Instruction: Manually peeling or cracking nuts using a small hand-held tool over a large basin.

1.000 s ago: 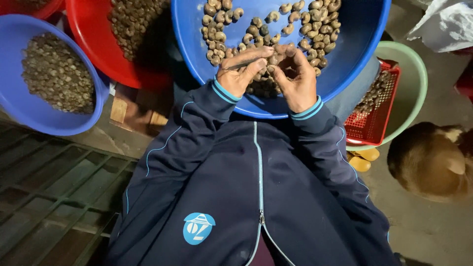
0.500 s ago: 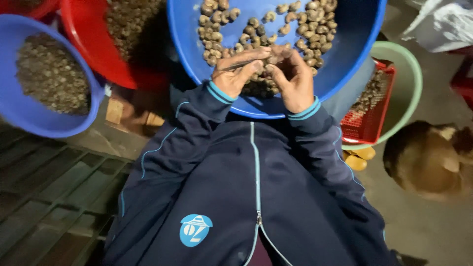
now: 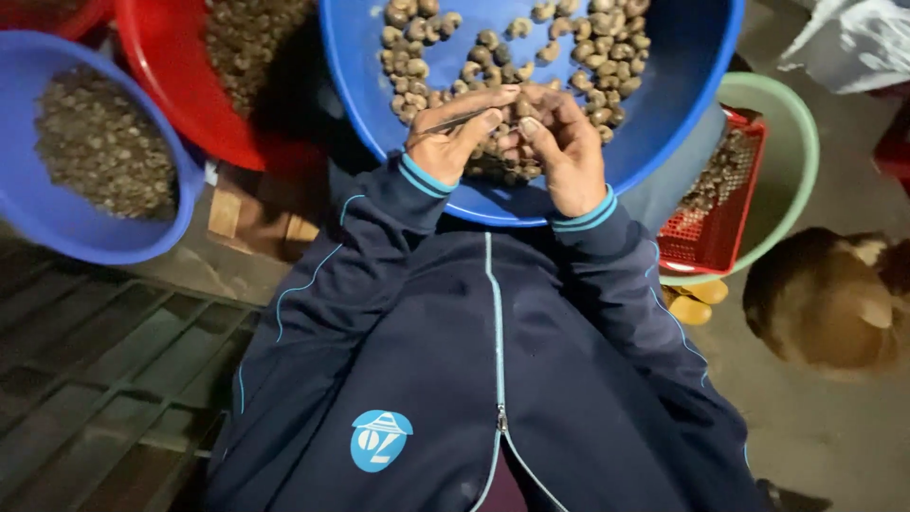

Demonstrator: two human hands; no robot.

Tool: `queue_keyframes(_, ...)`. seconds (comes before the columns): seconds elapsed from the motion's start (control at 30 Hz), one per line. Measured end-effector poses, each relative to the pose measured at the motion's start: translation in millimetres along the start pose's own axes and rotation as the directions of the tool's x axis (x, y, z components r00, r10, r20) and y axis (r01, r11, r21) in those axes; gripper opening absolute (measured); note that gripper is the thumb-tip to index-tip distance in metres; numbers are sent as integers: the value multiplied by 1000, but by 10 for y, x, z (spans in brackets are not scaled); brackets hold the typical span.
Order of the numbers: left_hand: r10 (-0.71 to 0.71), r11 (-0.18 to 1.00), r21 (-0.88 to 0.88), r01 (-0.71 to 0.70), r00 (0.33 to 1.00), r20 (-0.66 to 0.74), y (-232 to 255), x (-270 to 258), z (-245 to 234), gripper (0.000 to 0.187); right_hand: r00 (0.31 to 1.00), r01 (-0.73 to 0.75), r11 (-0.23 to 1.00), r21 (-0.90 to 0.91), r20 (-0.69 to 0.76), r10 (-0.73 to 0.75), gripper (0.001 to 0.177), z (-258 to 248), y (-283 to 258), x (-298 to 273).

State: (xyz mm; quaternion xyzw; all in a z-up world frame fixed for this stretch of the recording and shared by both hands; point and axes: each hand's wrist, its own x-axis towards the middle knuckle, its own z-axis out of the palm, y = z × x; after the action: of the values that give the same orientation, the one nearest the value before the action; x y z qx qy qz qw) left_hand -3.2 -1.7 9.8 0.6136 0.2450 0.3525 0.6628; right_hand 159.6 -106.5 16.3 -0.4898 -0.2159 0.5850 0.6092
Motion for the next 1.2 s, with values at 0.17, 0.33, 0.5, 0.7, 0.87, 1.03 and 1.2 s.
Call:
queue_keyframes(0.17, -27, 998, -51, 28, 999, 17, 12, 4, 18, 22, 1000, -4, 1000, 15, 8, 4, 41, -15, 12, -4)
queue_keyframes(0.33, 48, 998, -40, -44, 990, 129, 2, 9, -21, 21, 1000, -5, 999, 54, 16, 4, 40, -36, -25, -15)
queue_keyframes(0.5, 26, 997, 70, -29, 999, 32, 42, 36, -32, 20, 961, 181, 966, -182, -175, -213, 31, -144, -301, -138)
queue_keyframes(0.7, 152, 986, 59, -155, 987, 50, 19, 118, 15, 17, 628, 419, 805, -419, -507, -591, 33, -1292, -208, -473)
queue_keyframes(0.87, 71, 996, 48, -74, 996, 53, -203, 27, -27, 20, 415, 262, 872, -413, -768, -488, 20, -2292, 403, -793)
queue_keyframes(1.03, 11, 998, 67, -10, 1000, -14, -51, -39, 54, 25, 293, 105, 923, -369, -876, -384, 32, -3422, 1603, -1036)
queue_keyframes(1.2, 16, 988, 155, 1, 994, -108, 25, -206, 136, 25, 312, 183, 962, -204, -915, -254, 36, -3486, 1635, -1028)
